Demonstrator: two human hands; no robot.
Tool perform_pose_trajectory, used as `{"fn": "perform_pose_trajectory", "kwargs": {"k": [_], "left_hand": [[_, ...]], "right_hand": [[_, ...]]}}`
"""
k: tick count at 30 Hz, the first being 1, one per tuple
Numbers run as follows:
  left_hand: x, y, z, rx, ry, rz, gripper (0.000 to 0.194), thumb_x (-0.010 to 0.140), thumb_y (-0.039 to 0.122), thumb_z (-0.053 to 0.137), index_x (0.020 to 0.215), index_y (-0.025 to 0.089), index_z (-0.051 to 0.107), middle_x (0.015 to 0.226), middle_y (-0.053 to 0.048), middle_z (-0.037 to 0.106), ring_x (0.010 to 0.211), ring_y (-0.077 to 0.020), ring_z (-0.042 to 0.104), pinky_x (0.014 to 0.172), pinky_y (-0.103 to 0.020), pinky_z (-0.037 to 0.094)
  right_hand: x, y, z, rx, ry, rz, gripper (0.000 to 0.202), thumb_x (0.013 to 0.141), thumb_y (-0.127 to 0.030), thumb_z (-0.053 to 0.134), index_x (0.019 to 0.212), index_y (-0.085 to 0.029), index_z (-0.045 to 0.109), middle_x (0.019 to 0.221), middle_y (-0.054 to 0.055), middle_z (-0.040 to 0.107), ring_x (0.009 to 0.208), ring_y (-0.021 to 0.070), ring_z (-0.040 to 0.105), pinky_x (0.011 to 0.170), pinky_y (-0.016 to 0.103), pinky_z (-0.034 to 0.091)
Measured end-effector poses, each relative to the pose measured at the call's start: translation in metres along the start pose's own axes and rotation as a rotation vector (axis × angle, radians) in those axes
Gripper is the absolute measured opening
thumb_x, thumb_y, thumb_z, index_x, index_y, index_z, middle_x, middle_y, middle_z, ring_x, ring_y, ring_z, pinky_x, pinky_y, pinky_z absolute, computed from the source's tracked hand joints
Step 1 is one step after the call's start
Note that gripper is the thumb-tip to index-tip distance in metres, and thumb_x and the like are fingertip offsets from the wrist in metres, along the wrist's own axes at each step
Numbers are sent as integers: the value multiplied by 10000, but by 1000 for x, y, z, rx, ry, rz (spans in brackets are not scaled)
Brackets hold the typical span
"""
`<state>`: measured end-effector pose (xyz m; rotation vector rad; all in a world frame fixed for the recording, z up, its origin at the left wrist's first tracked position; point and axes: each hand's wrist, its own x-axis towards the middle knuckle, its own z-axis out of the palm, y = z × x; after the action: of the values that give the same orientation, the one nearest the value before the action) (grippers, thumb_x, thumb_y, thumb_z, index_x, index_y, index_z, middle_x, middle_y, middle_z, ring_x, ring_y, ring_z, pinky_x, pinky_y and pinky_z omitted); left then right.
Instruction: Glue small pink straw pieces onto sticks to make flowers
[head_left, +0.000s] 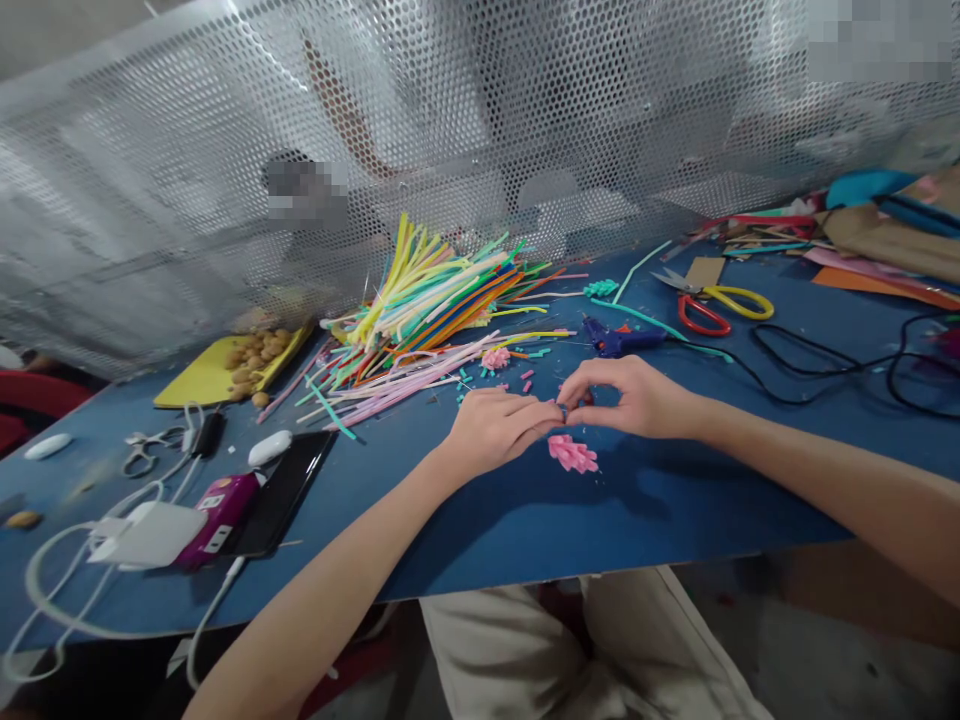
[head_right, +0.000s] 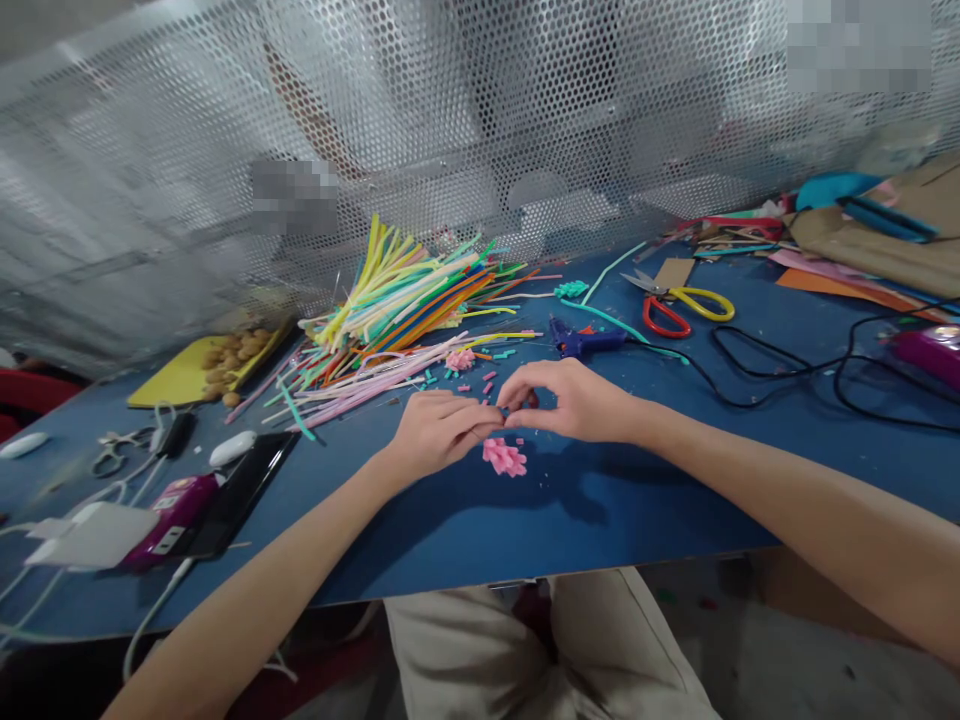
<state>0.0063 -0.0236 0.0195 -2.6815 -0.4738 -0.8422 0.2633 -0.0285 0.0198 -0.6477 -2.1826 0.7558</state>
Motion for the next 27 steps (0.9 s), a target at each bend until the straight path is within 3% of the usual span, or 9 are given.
{"fn": "perform_pose_trajectory", "kwargs": {"k": [10, 17, 22, 27], "left_hand": [[1, 0, 3, -35, -12, -21, 121, 1029, 314, 599, 1003, 239, 691, 834, 34, 792, 634, -80, 677, 630, -231, 406], [-2, -1, 5, -49, -75, -34, 133, 1033, 323, 587, 1018, 245, 693, 823, 32, 786, 635, -84, 666, 627, -226, 395], [-1, -1, 6, -63, -83, -61, 152, 1037, 332, 583, 996, 248, 703, 793, 31, 775, 634, -87, 680, 612, -233, 381], [-2, -1, 5, -65, -123, -189, 214, 1002, 426, 607, 1063, 228, 662, 680, 58, 696, 552, -96, 636, 562, -229, 360]], "right_hand": [[0, 1, 5, 168, -9, 171, 271, 887, -387, 750, 1072, -201, 686, 952, 34, 786, 900, 186, 735, 837, 305, 529], [0, 5, 8, 344, -142, 255, 205, 911, -309, 681, 1070, -181, 659, 968, 35, 750, 854, 162, 695, 793, 303, 550], [0, 3, 10, 335, -147, 235, 181, 926, -258, 634, 1087, -177, 649, 983, 37, 736, 862, 153, 681, 780, 292, 542], [2, 2, -3, 183, -102, 231, 255, 938, -356, 649, 1119, -196, 731, 1021, 40, 771, 898, 178, 694, 831, 312, 537]]}}
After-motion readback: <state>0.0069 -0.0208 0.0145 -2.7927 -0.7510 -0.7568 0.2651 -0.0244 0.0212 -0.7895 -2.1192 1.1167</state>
